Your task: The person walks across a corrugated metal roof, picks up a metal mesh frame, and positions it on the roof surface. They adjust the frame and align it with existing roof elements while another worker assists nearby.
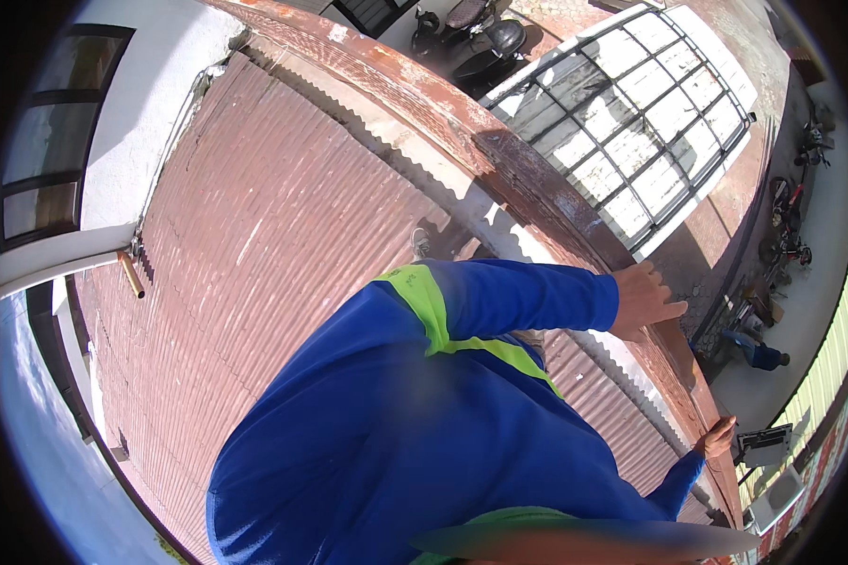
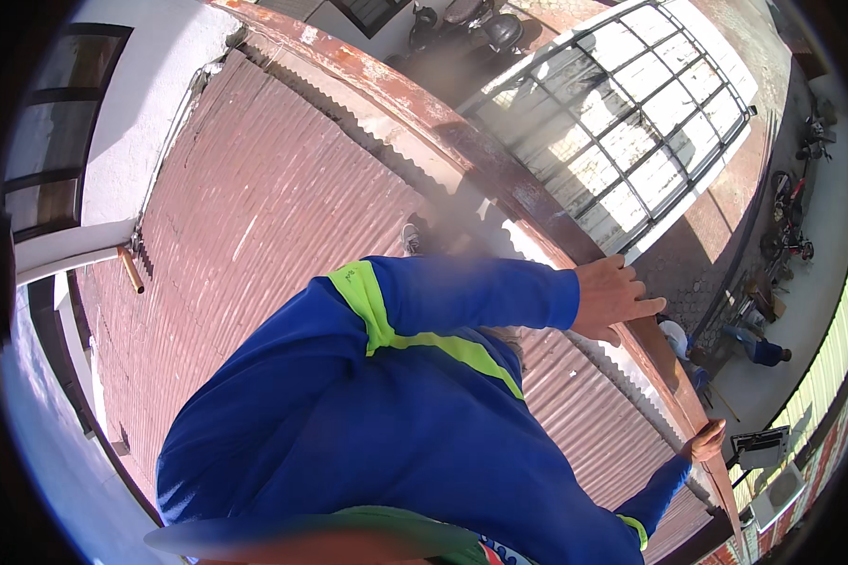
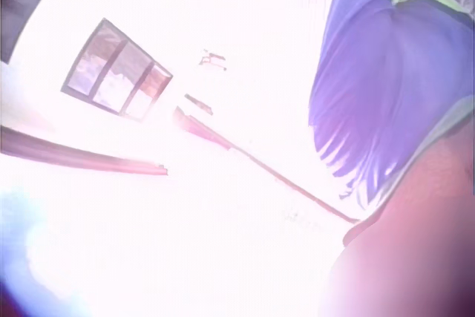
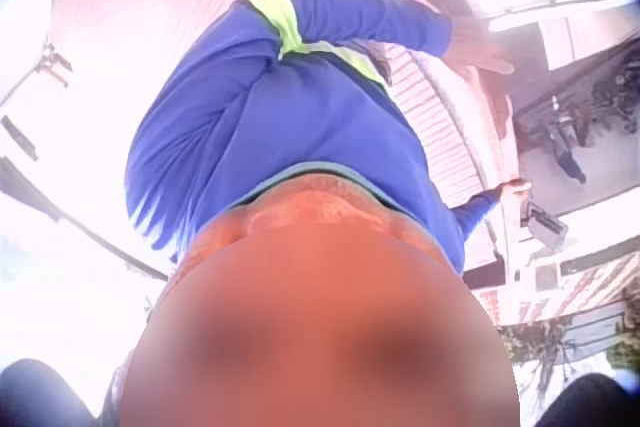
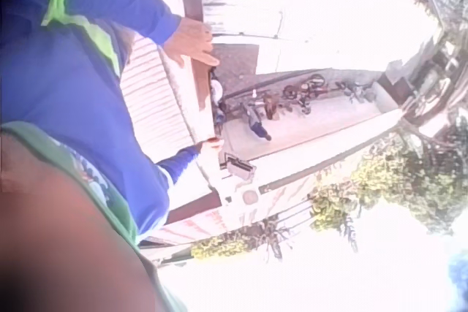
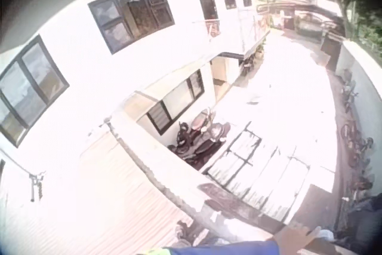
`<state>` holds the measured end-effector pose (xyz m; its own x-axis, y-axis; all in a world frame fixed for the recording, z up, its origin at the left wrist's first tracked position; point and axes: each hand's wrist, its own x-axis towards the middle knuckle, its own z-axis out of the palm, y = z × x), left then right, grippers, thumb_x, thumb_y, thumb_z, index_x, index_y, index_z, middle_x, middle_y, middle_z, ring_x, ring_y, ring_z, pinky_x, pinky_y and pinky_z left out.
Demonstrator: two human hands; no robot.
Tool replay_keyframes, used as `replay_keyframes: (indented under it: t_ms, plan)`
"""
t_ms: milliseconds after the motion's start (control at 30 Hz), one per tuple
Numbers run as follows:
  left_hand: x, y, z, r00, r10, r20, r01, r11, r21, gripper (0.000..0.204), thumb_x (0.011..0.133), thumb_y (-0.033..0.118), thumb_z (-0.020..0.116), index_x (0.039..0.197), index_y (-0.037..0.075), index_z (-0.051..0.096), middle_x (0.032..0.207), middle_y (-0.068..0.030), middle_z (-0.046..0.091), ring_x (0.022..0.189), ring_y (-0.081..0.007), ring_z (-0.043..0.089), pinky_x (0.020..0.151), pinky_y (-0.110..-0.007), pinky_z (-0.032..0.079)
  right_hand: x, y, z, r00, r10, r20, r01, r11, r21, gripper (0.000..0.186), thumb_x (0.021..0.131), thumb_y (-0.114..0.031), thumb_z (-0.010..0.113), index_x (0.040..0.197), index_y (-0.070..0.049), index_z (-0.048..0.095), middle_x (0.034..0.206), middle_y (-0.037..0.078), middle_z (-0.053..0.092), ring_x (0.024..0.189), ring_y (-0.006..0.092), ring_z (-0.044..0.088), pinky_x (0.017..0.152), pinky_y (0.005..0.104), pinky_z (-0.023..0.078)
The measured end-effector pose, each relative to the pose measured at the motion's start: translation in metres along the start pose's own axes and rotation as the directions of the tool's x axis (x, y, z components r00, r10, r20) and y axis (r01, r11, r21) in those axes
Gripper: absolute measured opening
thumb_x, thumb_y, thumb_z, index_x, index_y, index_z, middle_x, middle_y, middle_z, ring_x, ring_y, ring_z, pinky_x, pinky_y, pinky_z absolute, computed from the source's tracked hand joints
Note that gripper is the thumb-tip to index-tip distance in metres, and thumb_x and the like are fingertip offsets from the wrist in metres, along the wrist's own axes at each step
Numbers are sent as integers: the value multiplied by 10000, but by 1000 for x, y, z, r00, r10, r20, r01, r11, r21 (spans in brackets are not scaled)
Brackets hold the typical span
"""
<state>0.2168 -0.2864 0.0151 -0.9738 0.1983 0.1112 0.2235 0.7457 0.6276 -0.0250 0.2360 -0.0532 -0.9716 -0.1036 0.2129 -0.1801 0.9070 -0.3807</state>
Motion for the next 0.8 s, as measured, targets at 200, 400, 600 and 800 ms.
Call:
replay_keyframes:
  t_ms: [200, 400, 600, 800]
  plan:
    - [-313, -69, -21, 582, -622, -524, 594, 765, -249, 709, 910, 423, 725, 1497, 119, 469, 1360, -182, 603, 1270, -377, 573, 1074, -489, 465, 28, 26, -12, 954, 31, 298, 64, 951, -303, 755, 1076, -628, 283, 1149, -18, 721, 1113, 201, 723, 993, 369, 669, 897, 469, 506]
    - [-710, -22, 139, -656, -754, 7, 704, -616, -355, 595, 911, 550, 688, 1332, 134, 634, 1258, -169, 705, 1159, -353, 673, 1022, -450, 523, 99, -99, 35, 457, 577, 677, -67, 781, -621, 991, 902, -877, 375, 1388, -49, 621, 1255, 217, 672, 1155, 311, 641, 966, 442, 475]
    - [-702, 55, 331, -594, -572, 565, 434, -820, -374, 597, 1000, 598, 540, 1233, 68, 684, 1115, -117, 712, 822, -271, 716, 591, -442, 614, -18, -610, 226, 235, -622, 747, 148, 783, 605, 747, 1021, -561, 514, 1622, -155, 335, 1514, 171, 524, 1412, 298, 489, 1079, 474, 421]
    - [-563, -18, 298, -35, -829, 558, -178, -544, -820, 991, 907, 808, 494, 1534, 44, 419, 1448, -223, 569, 1118, -355, 684, 781, -500, 633, -219, -853, 247, 32, -887, 461, 697, 350, 626, 848, 892, -442, 765, 1546, -51, 394, 1383, 280, 605, 1255, 458, 607, 1022, 485, 501]
